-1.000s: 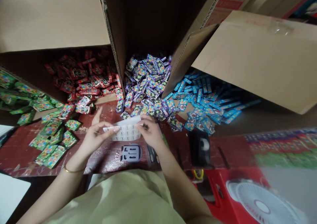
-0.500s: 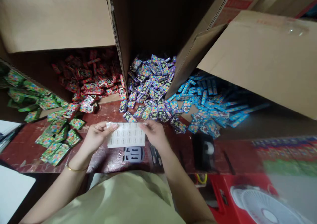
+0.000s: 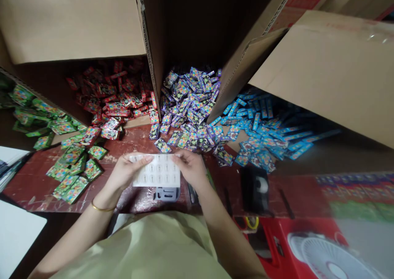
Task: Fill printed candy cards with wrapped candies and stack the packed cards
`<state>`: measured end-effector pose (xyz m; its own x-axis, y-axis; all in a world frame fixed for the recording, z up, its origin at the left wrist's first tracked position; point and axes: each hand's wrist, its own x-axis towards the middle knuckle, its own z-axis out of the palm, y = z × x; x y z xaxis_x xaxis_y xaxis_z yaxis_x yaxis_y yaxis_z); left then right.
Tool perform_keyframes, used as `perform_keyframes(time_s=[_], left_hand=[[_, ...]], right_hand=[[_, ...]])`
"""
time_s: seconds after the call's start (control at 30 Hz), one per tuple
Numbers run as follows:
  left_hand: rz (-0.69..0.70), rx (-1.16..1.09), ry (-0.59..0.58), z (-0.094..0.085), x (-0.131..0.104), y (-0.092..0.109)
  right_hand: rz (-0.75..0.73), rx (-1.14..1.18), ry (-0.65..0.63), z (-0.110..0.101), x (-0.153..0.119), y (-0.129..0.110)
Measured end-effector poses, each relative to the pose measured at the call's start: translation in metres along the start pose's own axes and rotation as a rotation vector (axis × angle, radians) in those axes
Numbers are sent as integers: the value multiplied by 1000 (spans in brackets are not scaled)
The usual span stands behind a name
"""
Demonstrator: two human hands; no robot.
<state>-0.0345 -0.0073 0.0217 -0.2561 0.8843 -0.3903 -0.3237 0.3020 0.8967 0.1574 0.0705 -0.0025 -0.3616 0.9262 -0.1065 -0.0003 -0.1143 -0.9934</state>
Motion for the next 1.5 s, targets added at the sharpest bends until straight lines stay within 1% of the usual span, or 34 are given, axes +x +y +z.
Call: perform_keyframes(time_s=[0.07, 0.23, 0.33, 0.47, 0.57, 0.63, 0.8, 0.93, 1.1, 1.2, 1.27, 1.37, 1.43, 1.5], left_hand=[[8, -12, 31, 1, 1, -2], [58, 39, 30, 1, 3, -3], [97, 95, 56, 2, 3, -2], [157, 203, 96, 4, 3, 1], [185, 254, 129, 4, 2, 2], [191, 279, 138, 2, 2, 1], [177, 355, 125, -13, -1, -10], [110, 346, 95, -26, -7, -19], [58, 322, 73, -33, -11, -26], [39, 319, 36, -35, -8, -30], [19, 326, -5, -39, -5, -33], [7, 394, -36, -53, 0, -37], [15, 449, -2, -67, 3, -39], [22, 479, 48, -84, 4, -42]], right_hand=[[19, 33, 12, 2, 0, 1], [42, 100, 64, 5, 2, 0], [48, 124, 81, 7, 2, -2], [93, 149, 90, 8, 1, -4], [102, 140, 89, 8, 1, -1], [89, 89, 89, 7, 1, 3], [54, -83, 59, 7, -1, 19], [34, -213, 30, 10, -10, 37], [53, -121, -70, 13, -18, 48], [65, -108, -64, 11, -16, 52], [64, -153, -57, 10, -15, 56], [59, -287, -91, 8, -20, 63], [15, -384, -173, 8, -30, 68], [-82, -493, -288, 7, -42, 71]])
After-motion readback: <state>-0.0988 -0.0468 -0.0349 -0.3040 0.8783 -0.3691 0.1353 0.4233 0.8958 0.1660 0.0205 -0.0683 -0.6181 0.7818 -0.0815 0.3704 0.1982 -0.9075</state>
